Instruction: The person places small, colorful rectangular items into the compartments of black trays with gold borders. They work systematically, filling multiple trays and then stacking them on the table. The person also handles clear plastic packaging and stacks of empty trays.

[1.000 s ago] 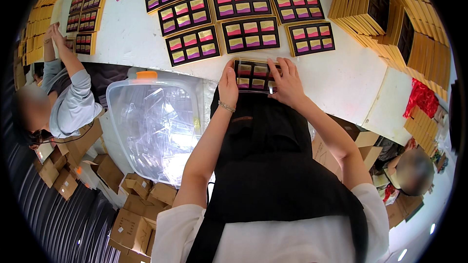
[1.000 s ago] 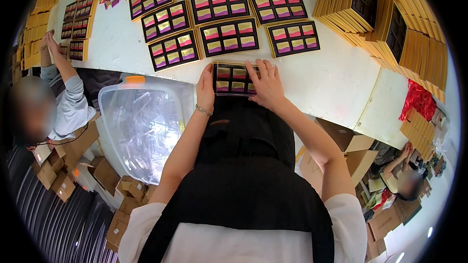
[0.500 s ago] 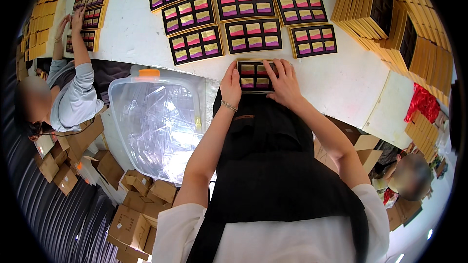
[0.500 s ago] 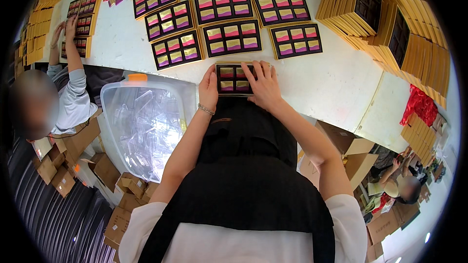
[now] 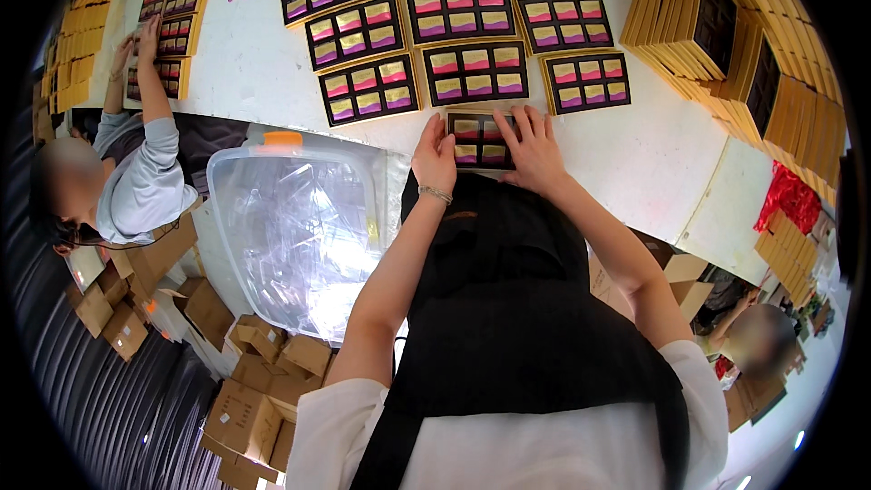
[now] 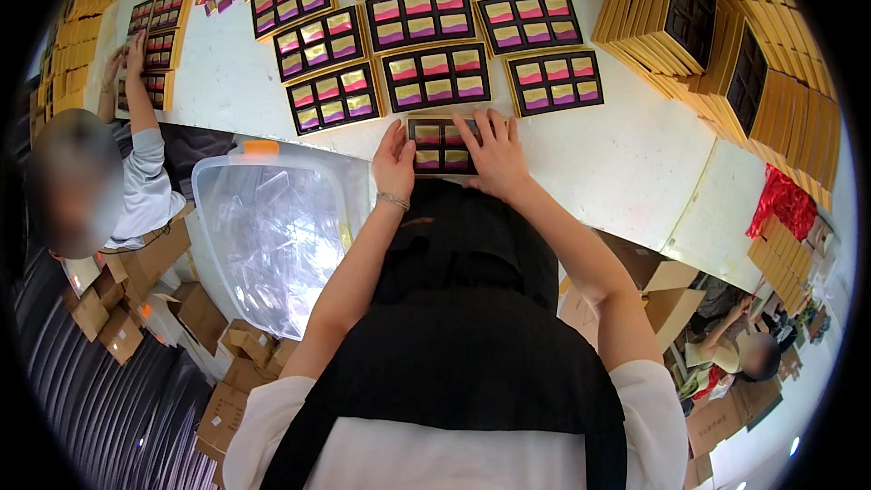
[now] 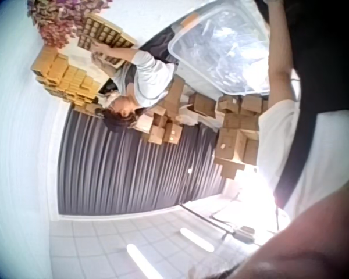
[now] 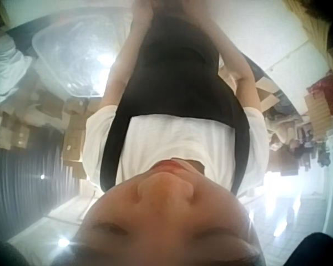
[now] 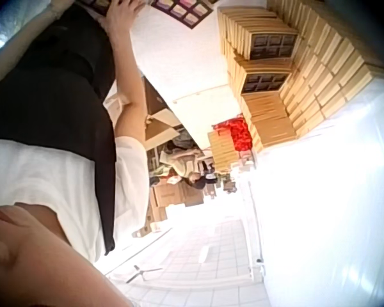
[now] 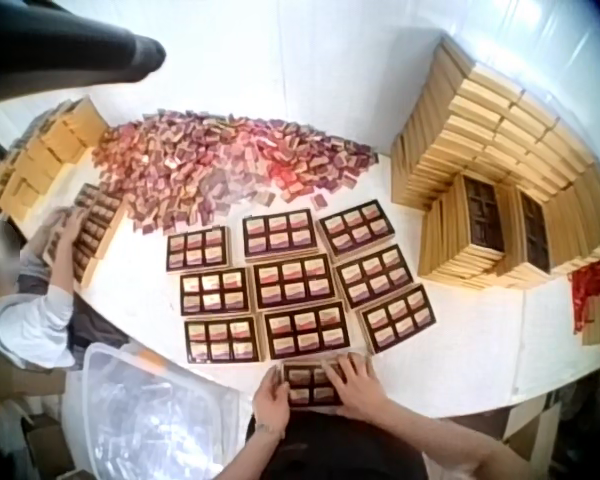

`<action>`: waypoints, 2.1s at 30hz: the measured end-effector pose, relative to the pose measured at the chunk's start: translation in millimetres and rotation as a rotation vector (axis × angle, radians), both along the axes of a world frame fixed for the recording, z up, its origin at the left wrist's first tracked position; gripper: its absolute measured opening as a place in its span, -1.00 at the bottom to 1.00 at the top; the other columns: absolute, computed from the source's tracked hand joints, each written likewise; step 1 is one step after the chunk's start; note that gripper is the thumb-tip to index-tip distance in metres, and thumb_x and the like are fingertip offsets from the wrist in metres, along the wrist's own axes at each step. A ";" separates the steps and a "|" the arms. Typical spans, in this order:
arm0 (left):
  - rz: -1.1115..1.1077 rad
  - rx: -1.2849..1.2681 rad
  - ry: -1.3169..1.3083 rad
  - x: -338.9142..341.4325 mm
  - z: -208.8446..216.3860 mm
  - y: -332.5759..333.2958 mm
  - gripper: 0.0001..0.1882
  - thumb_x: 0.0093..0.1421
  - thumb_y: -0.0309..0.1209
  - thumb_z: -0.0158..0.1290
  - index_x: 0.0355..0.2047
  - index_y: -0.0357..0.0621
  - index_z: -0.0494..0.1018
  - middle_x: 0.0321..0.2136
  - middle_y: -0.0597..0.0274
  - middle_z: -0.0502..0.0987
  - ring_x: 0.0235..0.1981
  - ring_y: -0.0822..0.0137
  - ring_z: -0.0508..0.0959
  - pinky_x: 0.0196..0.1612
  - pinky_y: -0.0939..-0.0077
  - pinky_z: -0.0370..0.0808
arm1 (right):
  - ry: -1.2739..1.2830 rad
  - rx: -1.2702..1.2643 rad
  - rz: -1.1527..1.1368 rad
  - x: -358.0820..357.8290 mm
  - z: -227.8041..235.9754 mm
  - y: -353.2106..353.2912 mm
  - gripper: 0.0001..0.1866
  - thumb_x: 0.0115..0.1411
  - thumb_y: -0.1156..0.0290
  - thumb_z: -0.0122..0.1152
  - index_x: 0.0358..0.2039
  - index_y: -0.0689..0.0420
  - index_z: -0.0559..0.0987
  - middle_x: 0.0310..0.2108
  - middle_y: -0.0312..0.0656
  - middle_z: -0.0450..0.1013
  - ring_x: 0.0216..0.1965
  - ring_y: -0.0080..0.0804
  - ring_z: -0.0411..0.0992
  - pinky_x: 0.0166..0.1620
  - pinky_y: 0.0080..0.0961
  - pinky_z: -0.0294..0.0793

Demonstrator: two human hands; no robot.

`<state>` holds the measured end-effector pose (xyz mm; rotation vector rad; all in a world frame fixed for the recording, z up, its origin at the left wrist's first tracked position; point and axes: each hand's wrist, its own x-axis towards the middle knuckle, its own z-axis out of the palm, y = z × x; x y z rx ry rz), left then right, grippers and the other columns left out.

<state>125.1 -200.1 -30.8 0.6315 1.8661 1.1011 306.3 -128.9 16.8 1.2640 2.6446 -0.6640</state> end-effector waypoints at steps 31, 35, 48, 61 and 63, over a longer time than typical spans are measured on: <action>-0.237 -0.212 0.843 -188.8 5.6 443.3 -0.69 0.13 -0.20 0.08 -0.40 -0.21 0.61 -0.41 0.04 0.64 -0.33 0.19 0.66 -0.27 0.29 0.57 | 0.322 0.053 -0.560 71.6 64.9 49.7 -0.01 -0.01 0.46 0.37 0.33 0.23 -0.04 0.31 0.15 -0.06 0.29 0.15 0.03 0.24 -0.02 0.13; -0.319 0.322 0.004 -99.2 41.3 327.4 -0.78 0.15 -0.32 0.12 -0.31 -0.23 0.59 -0.52 0.20 0.62 -0.45 0.40 0.61 -0.34 0.46 0.52 | 0.955 -0.644 -0.894 57.6 87.5 90.6 0.26 -0.09 0.00 0.46 0.39 0.01 -0.24 0.39 -0.01 -0.18 0.39 -0.07 -0.13 0.28 -0.03 0.05; -0.855 0.312 0.695 115.8 72.3 150.1 -0.25 -0.19 -0.05 0.36 -0.02 -0.11 0.37 -0.02 0.06 0.37 0.04 0.04 0.32 0.02 0.13 0.28 | 1.058 -0.474 -1.047 127.9 76.4 54.3 0.32 -0.24 0.25 0.52 0.41 -0.14 -0.23 0.25 -0.09 0.02 0.31 -0.14 -0.04 0.24 -0.05 0.10; -1.151 0.251 1.028 104.4 27.1 96.2 -0.12 -0.26 -0.23 0.36 0.10 -0.11 0.22 0.08 -0.03 0.25 0.15 0.07 0.25 0.11 -0.07 0.12 | 0.206 0.172 -0.449 155.5 44.3 17.6 0.34 -0.50 0.28 0.63 0.33 0.06 0.02 0.26 0.03 0.00 0.25 0.14 -0.01 0.23 -0.04 0.16; -1.161 0.260 0.981 90.4 25.9 75.8 -0.12 -0.27 -0.30 0.37 0.09 -0.14 0.22 0.12 -0.03 0.23 0.19 0.07 0.23 0.11 0.01 0.10 | 0.151 0.135 -0.351 148.8 39.0 13.8 0.28 -0.44 0.25 0.62 0.32 0.05 0.06 0.26 0.02 0.02 0.25 0.11 0.00 0.26 0.03 0.11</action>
